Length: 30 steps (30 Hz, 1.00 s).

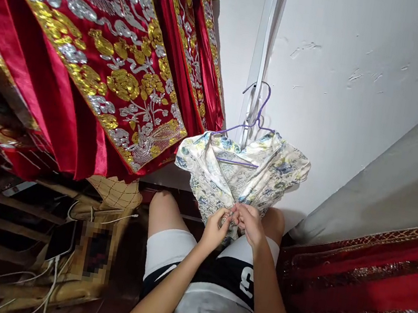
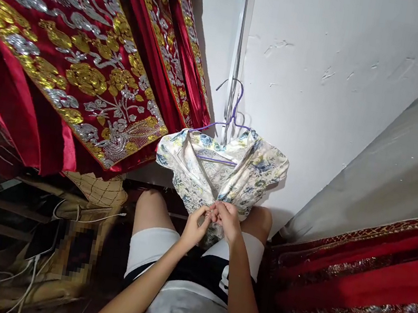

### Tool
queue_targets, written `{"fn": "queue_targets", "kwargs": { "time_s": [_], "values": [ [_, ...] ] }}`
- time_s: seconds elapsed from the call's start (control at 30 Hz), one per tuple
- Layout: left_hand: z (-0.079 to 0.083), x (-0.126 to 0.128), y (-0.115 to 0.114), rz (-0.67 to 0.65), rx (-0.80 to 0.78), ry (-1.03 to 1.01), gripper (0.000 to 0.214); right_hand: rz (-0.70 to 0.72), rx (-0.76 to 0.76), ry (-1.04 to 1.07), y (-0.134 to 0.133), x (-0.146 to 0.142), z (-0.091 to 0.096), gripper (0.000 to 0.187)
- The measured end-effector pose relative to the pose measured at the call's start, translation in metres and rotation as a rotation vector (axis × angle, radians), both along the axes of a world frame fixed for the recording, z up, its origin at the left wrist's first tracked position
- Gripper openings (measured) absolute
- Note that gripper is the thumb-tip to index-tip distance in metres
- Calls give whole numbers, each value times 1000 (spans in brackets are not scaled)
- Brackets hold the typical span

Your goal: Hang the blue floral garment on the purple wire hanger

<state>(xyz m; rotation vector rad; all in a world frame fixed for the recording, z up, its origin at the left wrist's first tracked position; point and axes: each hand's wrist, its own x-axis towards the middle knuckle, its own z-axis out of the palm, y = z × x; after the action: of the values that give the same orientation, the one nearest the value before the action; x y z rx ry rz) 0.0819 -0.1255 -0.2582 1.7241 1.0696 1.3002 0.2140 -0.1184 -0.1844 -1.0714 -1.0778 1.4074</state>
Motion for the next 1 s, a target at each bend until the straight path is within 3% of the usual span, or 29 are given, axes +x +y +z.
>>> {"fn": "queue_targets", "kwargs": {
  "time_s": [0.07, 0.23, 0.33, 0.4, 0.47, 0.53, 0.6, 0.7, 0.77, 0.83, 0.9, 1.0],
  "values": [
    [-3, -2, 2, 20, 8, 57, 19, -62, 79, 21, 11, 5, 34, 38],
    [-10, -11, 9, 30, 15, 77, 22, -208, 352, 124, 36, 4, 140, 29],
    [-15, -20, 17, 45, 15, 65, 24, -219, 431, 114, 37, -7, 162, 26],
    [-9, -25, 23, 52, 17, 56, 26, -196, 426, 72, 34, -13, 155, 27],
    [14, -26, 30, 49, 41, 2, 26, -183, 405, 49, 31, -15, 143, 27],
    [55, -24, 37, 49, 130, -96, 30, -174, 392, 27, 29, -15, 137, 27],
    [107, -20, 44, 99, 335, -144, 34, -162, 402, -2, 27, -13, 139, 27],
    [180, -11, 55, 85, 625, -25, 30, -179, 464, -35, 23, -9, 150, 29],
    [213, -4, 59, 51, 744, 101, 19, -252, 513, -31, 24, -9, 149, 30],
    [233, 0, 56, 29, 816, 183, 15, -351, 536, -18, 27, -8, 135, 29],
    [244, -3, 52, 69, 848, 168, 13, -405, 497, -30, 30, -8, 110, 28],
    [246, -31, 54, 259, 790, -96, 10, -347, 361, -49, 26, -8, 63, 27]
  ]
}}
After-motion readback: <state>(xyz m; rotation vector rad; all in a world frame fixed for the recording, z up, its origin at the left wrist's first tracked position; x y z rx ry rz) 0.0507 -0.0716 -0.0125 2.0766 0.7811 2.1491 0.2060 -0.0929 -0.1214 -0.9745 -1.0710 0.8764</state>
